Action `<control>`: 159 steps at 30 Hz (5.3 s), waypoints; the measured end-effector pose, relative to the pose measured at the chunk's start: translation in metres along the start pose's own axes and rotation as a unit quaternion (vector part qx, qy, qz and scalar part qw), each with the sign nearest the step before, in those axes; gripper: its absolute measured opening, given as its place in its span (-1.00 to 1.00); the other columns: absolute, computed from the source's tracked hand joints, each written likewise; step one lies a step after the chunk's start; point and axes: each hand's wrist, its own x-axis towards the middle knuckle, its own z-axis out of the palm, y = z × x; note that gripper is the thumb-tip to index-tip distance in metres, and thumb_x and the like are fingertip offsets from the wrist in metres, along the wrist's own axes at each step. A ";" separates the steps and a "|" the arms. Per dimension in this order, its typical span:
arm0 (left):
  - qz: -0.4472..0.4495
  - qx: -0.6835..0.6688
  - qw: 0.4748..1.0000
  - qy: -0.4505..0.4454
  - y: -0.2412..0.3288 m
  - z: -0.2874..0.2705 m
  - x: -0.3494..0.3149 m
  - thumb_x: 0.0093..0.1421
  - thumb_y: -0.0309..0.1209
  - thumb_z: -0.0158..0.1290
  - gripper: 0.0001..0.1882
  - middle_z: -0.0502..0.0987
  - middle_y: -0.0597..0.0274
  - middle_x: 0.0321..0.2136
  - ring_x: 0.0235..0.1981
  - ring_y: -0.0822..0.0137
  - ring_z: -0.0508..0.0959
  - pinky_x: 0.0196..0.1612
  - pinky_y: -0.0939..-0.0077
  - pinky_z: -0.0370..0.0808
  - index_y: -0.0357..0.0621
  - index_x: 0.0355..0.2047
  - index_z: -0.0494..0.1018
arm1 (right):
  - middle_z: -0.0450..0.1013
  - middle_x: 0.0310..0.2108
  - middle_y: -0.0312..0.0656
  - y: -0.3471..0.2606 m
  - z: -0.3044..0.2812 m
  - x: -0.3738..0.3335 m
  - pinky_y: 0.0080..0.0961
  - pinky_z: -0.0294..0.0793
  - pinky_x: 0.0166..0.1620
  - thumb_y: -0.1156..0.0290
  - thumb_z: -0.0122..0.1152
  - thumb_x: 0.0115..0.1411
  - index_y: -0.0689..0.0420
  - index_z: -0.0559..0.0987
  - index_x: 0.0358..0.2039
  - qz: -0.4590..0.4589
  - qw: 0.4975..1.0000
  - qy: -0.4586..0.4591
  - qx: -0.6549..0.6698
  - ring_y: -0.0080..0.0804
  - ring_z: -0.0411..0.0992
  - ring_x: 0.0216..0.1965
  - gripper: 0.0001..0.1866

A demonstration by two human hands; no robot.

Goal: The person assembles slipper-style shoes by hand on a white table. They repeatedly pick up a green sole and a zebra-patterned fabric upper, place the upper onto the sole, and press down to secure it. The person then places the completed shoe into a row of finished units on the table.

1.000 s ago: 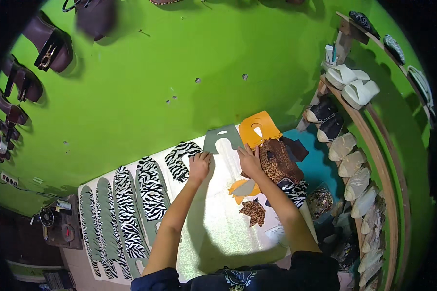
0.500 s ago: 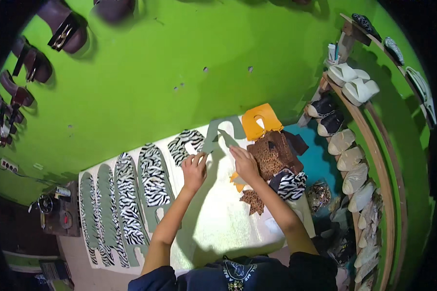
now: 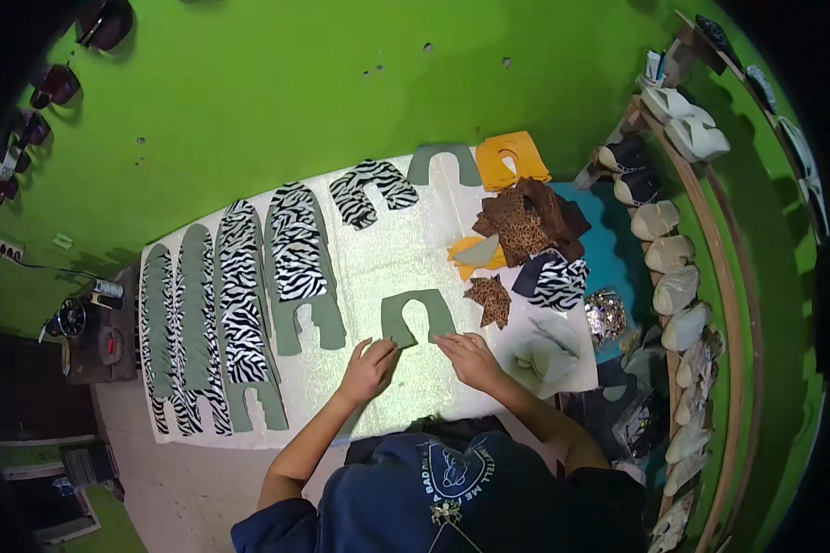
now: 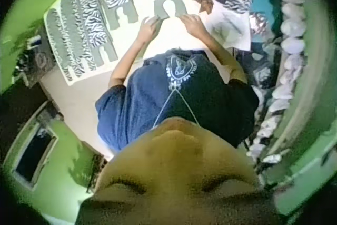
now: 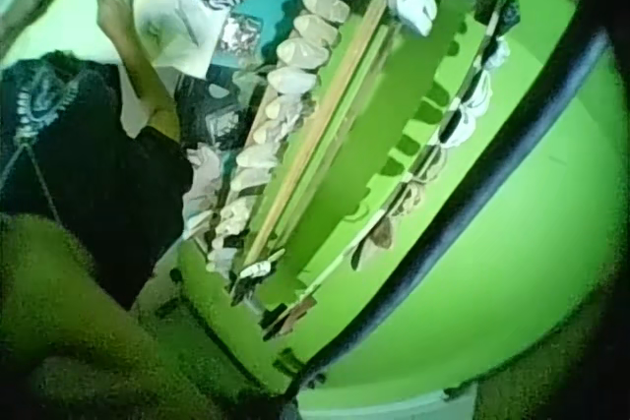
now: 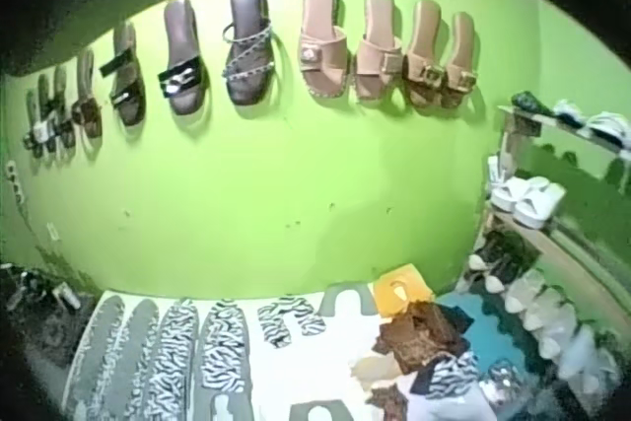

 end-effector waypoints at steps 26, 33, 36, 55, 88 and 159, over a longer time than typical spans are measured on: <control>0.108 -0.089 0.990 0.022 0.038 0.008 -0.005 -0.08 -0.39 0.01 -0.75 0.41 0.25 -0.26 -0.16 0.30 0.40 -0.10 0.20 0.21 -0.07 -0.32 0.42 | 0.34 -0.09 -0.22 -0.071 0.008 -0.054 -0.36 0.13 0.01 0.51 0.05 -0.04 0.12 0.47 -0.25 0.130 0.989 0.067 -0.010 -0.35 0.24 -0.01 -0.73; 0.099 -0.111 0.988 0.032 0.058 0.026 0.054 -0.05 -0.41 0.00 -0.73 0.41 0.25 -0.27 -0.20 0.30 0.40 -0.11 0.25 0.18 -0.09 -0.26 0.41 | 0.34 -0.11 -0.25 -0.037 -0.021 -0.056 -0.39 0.16 -0.02 0.44 0.06 0.03 0.09 0.49 -0.29 0.198 0.969 0.142 -0.029 -0.36 0.25 -0.03 -0.80; 0.104 -0.112 0.987 0.044 0.074 0.036 0.081 -0.06 -0.43 0.02 -0.74 0.41 0.23 -0.26 -0.21 0.28 0.41 -0.12 0.27 0.18 -0.10 -0.28 0.41 | 0.35 -0.13 -0.25 -0.017 -0.038 -0.066 -0.39 0.17 -0.05 0.44 0.07 0.01 0.09 0.49 -0.30 0.223 0.960 0.165 -0.043 -0.36 0.26 -0.04 -0.81; 0.099 -0.156 0.983 -0.006 0.132 0.110 0.227 -0.12 -0.52 0.02 -0.63 0.39 0.10 -0.40 -0.39 0.10 0.41 -0.32 0.26 0.36 -0.17 -0.21 0.38 | 0.36 -0.32 -0.19 0.101 -0.077 -0.116 -0.33 0.25 -0.19 0.46 0.05 0.02 0.10 0.46 -0.31 0.352 0.876 0.330 -0.003 -0.18 0.31 -0.26 -0.83; 0.081 -0.148 0.985 -0.030 0.151 0.146 0.277 -0.11 -0.45 0.07 -0.52 0.38 -0.01 -0.24 -0.26 0.01 0.38 -0.18 0.25 0.34 -0.26 -0.12 0.30 | 0.29 -0.31 -0.03 0.177 -0.070 -0.093 -0.32 0.34 -0.25 0.50 0.13 0.00 0.19 0.34 -0.14 0.414 0.815 0.370 0.167 -0.15 0.34 -0.30 -0.64; 0.169 0.018 0.981 -0.097 0.118 0.145 0.278 -0.30 -0.39 0.17 -0.24 0.30 0.31 -0.15 -0.26 0.19 0.30 -0.25 0.31 0.26 0.25 0.04 0.28 | 0.34 -0.36 -0.30 0.099 -0.068 -0.109 -0.40 0.27 -0.22 0.50 0.06 -0.07 0.03 0.53 -0.42 0.274 0.912 0.304 0.004 -0.30 0.32 -0.29 -0.84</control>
